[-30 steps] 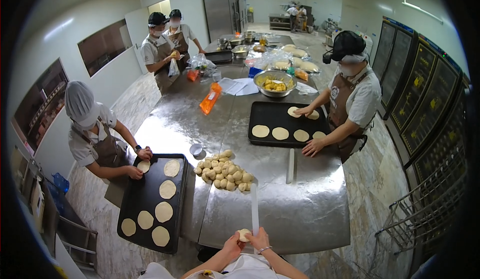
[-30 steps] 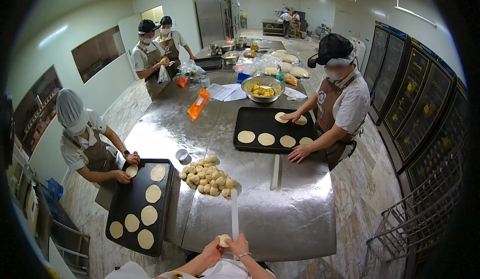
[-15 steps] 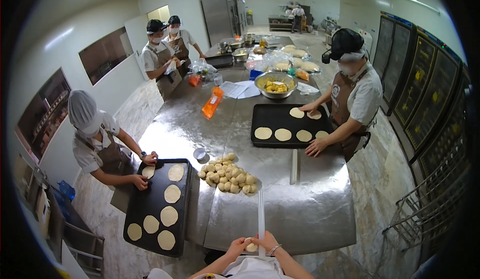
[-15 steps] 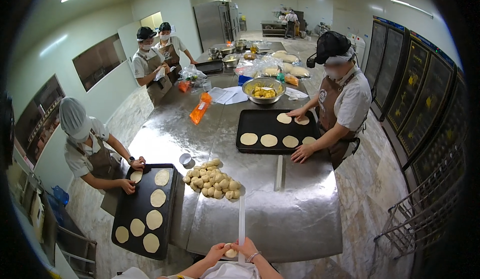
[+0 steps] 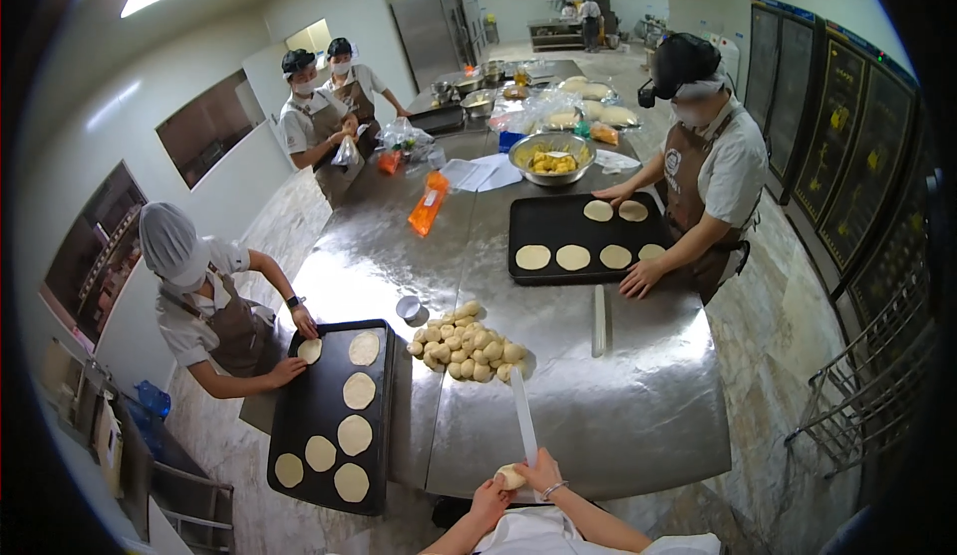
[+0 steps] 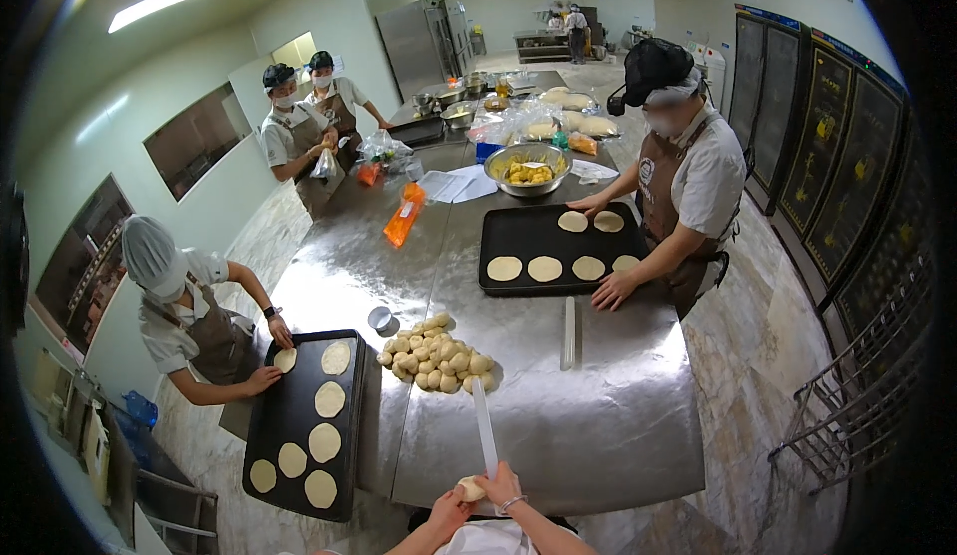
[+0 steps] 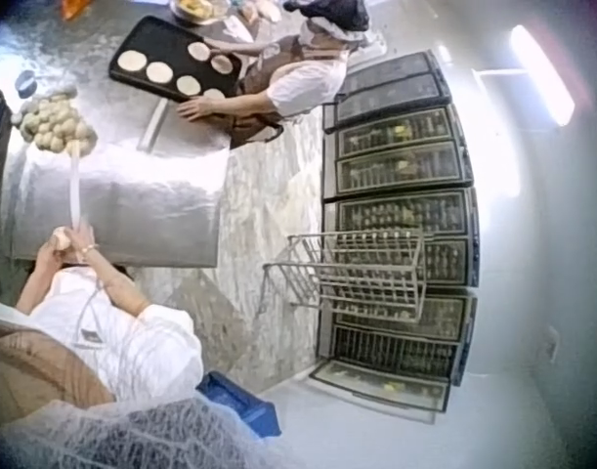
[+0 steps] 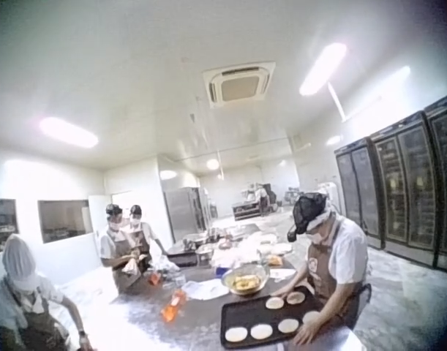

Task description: Rolling out dough portions into flat disks and placing them on a baking tray.

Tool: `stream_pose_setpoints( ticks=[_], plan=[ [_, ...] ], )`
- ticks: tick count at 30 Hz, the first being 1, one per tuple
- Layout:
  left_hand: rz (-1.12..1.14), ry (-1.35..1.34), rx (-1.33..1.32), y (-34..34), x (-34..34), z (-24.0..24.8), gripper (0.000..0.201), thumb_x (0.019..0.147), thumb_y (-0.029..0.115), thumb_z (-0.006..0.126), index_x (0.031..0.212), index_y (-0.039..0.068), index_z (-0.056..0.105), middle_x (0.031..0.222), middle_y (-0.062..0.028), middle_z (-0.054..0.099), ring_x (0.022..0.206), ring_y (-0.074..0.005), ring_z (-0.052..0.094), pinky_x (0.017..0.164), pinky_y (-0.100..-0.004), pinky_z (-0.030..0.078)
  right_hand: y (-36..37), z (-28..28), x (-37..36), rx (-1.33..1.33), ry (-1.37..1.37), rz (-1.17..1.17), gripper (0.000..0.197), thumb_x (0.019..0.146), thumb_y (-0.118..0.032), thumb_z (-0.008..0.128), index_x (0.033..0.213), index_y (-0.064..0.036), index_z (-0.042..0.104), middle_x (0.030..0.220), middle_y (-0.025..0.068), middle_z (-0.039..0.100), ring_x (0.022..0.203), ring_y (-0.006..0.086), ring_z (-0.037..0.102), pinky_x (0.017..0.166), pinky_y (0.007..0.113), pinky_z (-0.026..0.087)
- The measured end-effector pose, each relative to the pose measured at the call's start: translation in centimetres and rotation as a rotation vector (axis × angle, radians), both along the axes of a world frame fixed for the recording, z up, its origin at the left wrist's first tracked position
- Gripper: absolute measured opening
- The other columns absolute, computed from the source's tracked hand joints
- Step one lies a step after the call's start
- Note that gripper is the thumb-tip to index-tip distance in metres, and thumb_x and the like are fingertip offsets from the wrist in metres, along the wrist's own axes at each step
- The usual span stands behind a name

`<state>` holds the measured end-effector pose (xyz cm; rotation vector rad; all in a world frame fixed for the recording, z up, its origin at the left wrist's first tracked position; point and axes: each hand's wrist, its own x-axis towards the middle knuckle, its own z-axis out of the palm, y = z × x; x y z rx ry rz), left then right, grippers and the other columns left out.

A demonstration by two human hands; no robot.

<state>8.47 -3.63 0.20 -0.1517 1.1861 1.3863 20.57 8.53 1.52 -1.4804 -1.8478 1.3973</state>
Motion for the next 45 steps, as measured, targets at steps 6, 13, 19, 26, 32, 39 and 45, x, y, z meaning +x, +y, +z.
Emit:
stream_pose_setpoints(
  ticks=[6,13,19,26,32,39,45],
  plan=[
    [-0.09,0.247,-0.01,0.4,-0.3,0.8,0.026,0.103,0.028,0.065,0.112,0.004,0.06,0.104,-0.0063,0.069,0.092,-0.0168,0.067,0.079,-0.0332,0.055,0.4,-1.6,0.8,-0.153,0.174,0.012,0.05,0.08,-0.039,0.084,0.101,0.0009,0.063,0.095,0.0171,0.071,0.085,0.0311,0.07,0.077,0.043,0.056],
    [-0.138,0.31,0.115,-1.0,-1.1,2.9,0.047,0.104,0.048,0.057,0.123,0.004,0.062,0.115,-0.0091,0.07,0.098,-0.0185,0.066,0.083,-0.0326,0.054,1.1,2.2,0.4,-0.177,0.094,0.195,0.062,0.076,-0.05,0.084,0.106,0.0006,0.064,0.099,0.021,0.071,0.093,0.0344,0.07,0.084,0.042,0.054],
    [-0.208,-0.223,-0.007,3.1,0.2,4.3,0.076,0.106,0.066,0.026,0.143,0.004,0.052,0.144,-0.0104,0.056,0.133,-0.0265,0.052,0.113,-0.0436,0.042,0.4,1.9,2.2,-0.133,0.058,-0.087,0.068,0.076,-0.055,0.082,0.109,0.0007,0.061,0.101,0.0249,0.071,0.096,0.0416,0.07,0.084,0.048,0.054],
    [0.066,-0.184,-0.122,4.7,0.3,1.7,0.048,0.11,0.04,0.043,0.137,0.002,0.051,0.141,-0.0146,0.056,0.128,-0.0294,0.054,0.112,-0.0446,0.043,1.2,1.8,2.4,-0.05,-0.098,-0.116,0.065,0.076,-0.052,0.085,0.101,0.0008,0.058,0.097,0.0233,0.072,0.092,0.0395,0.072,0.08,0.047,0.056],
    [-0.047,0.251,-0.007,4.3,-4.6,2.5,0.041,0.106,0.037,0.056,0.123,0.0,0.061,0.122,-0.0109,0.068,0.113,-0.029,0.064,0.097,-0.0452,0.052,3.3,0.5,5.8,-0.413,0.086,-0.215,0.05,0.084,-0.046,0.079,0.098,-0.001,0.063,0.08,0.0097,0.076,0.068,0.0174,0.074,0.064,0.033,0.06],
    [-0.616,1.661,0.009,5.6,-6.5,4.5,0.054,0.089,0.032,0.075,0.129,0.0,0.059,0.107,-0.0155,0.065,0.1,-0.0333,0.064,0.089,-0.0427,0.053,3.6,-2.3,10.8,-0.34,0.184,-0.356,0.034,0.086,-0.024,0.08,0.099,0.0026,0.063,0.078,0.0127,0.074,0.063,0.017,0.073,0.056,0.031,0.059],
    [-0.974,2.054,-0.039,2.4,-1.3,0.2,0.084,0.084,0.04,0.076,0.149,0.0,0.04,0.149,-0.0215,0.039,0.14,-0.0419,0.038,0.113,-0.0547,0.038,4.3,-1.3,9.2,-0.273,0.062,-0.386,0.025,0.087,-0.019,0.076,0.093,0.0027,0.063,0.076,0.0119,0.074,0.062,0.0177,0.073,0.055,0.032,0.059]
  ],
)
